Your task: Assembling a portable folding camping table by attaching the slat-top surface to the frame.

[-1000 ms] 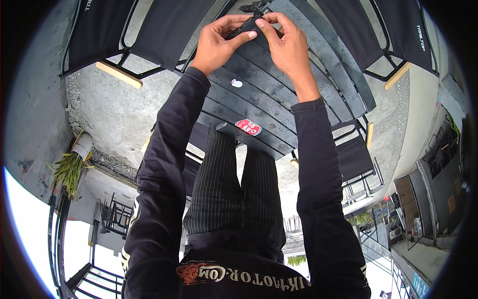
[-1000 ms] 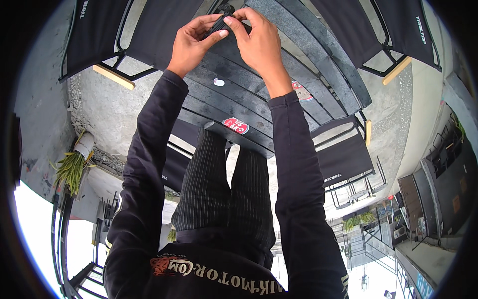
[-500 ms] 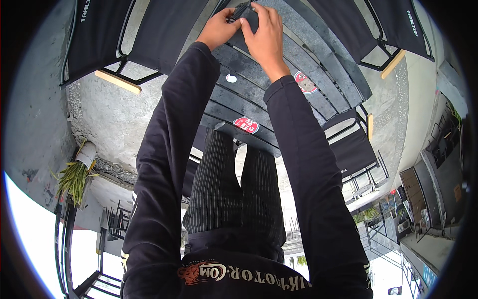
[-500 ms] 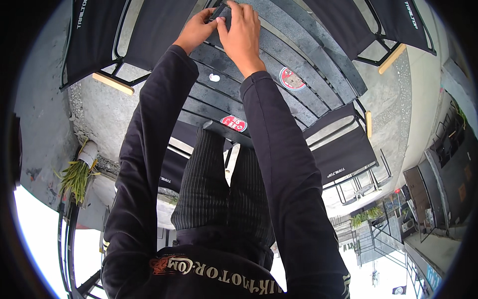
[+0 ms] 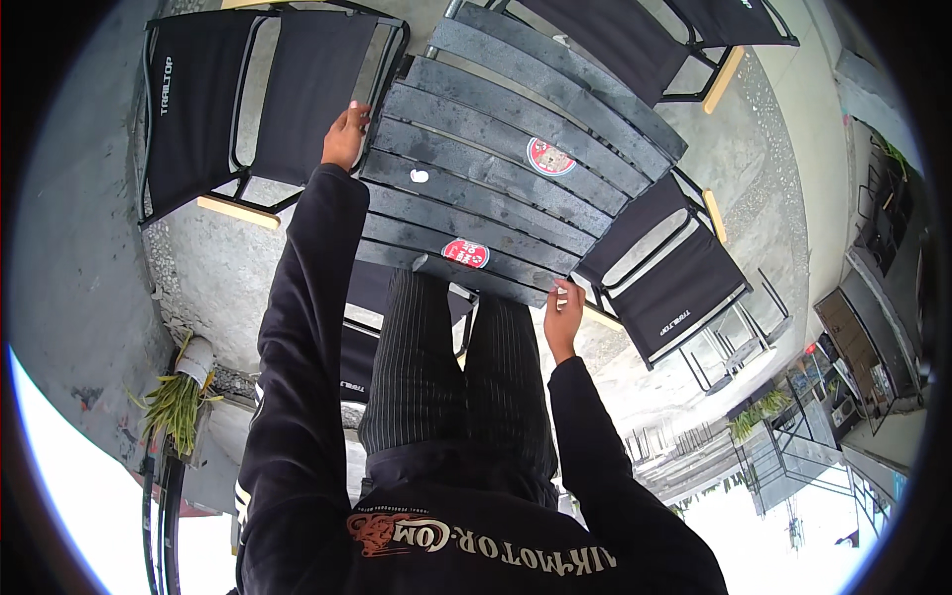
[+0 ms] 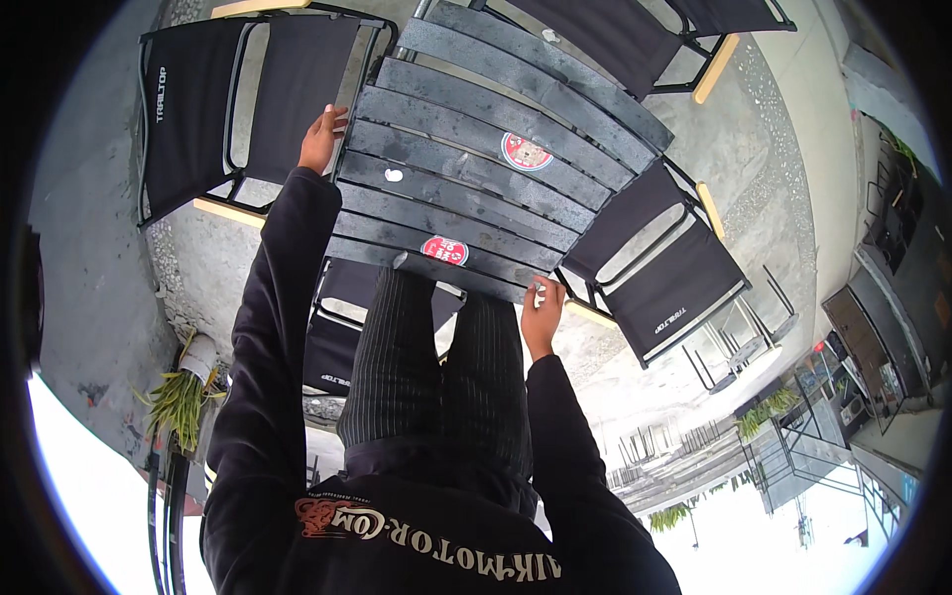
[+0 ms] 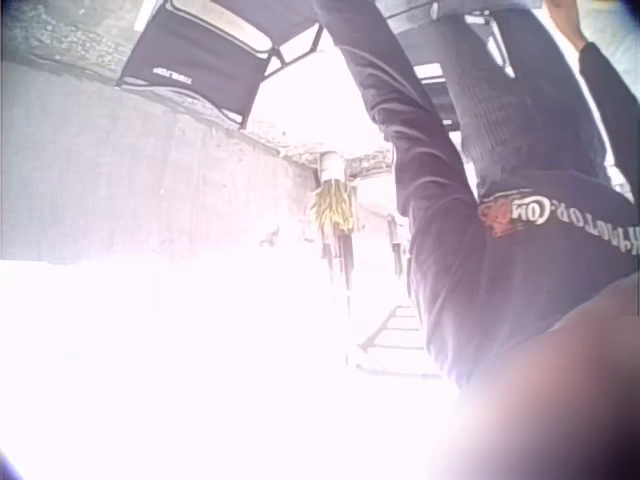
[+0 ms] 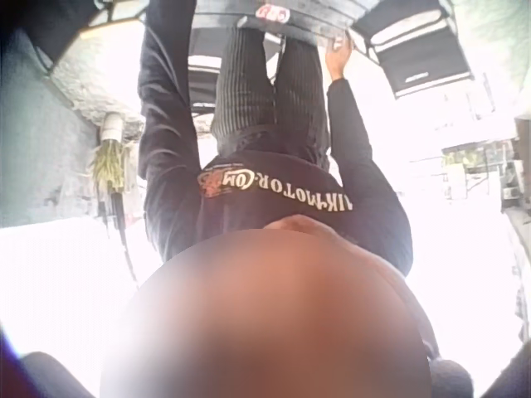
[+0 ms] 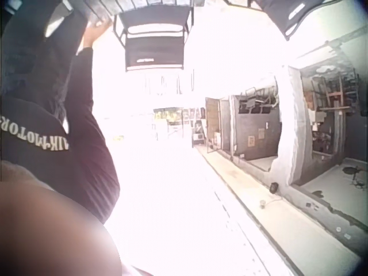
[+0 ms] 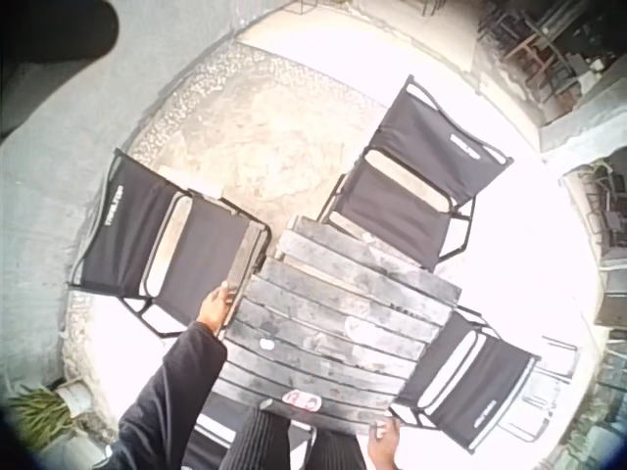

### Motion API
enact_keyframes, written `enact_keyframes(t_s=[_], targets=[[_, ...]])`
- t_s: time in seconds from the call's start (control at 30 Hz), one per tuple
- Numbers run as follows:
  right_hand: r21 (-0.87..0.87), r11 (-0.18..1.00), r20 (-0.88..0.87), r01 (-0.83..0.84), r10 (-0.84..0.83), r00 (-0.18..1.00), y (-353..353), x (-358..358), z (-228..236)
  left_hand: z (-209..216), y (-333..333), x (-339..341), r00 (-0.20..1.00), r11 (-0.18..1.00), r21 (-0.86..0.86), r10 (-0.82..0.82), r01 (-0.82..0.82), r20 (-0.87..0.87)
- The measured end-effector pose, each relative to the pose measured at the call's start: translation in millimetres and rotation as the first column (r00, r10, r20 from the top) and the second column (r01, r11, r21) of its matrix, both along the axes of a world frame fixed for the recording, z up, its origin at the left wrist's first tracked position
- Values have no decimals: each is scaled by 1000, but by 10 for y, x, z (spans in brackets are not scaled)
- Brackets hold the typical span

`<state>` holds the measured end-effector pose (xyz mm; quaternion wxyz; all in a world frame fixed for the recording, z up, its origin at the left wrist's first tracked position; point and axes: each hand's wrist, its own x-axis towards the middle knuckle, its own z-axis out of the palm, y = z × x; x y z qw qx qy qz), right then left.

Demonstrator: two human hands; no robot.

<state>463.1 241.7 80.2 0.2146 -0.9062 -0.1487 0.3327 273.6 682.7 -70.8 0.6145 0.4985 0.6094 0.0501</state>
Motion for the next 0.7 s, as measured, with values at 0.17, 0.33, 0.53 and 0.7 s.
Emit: enact_keyframes(t_s=[0.17, 0.33, 0.53, 0.7], targets=[[-279, 897, -7, 343, -360, 933, -1466, -262, -390, -148, -863, -840, 976, 973, 222, 101, -57, -191], [-369, 598, -306, 712, -801, 514, -917, -363, -380, 427, -2232, -1751, 931, 996, 37, 84, -76, -356], [-309, 611, -654, 729, -693, 304, -519, -1, -815, 1123, -3730, -2313, 852, 996, 89, 21, 30, -523], [-114, 426, -637, 898, -724, 263, -681, -67, -948, 1363, -4470, -2614, 805, 992, -39, -122, 123, -581]])
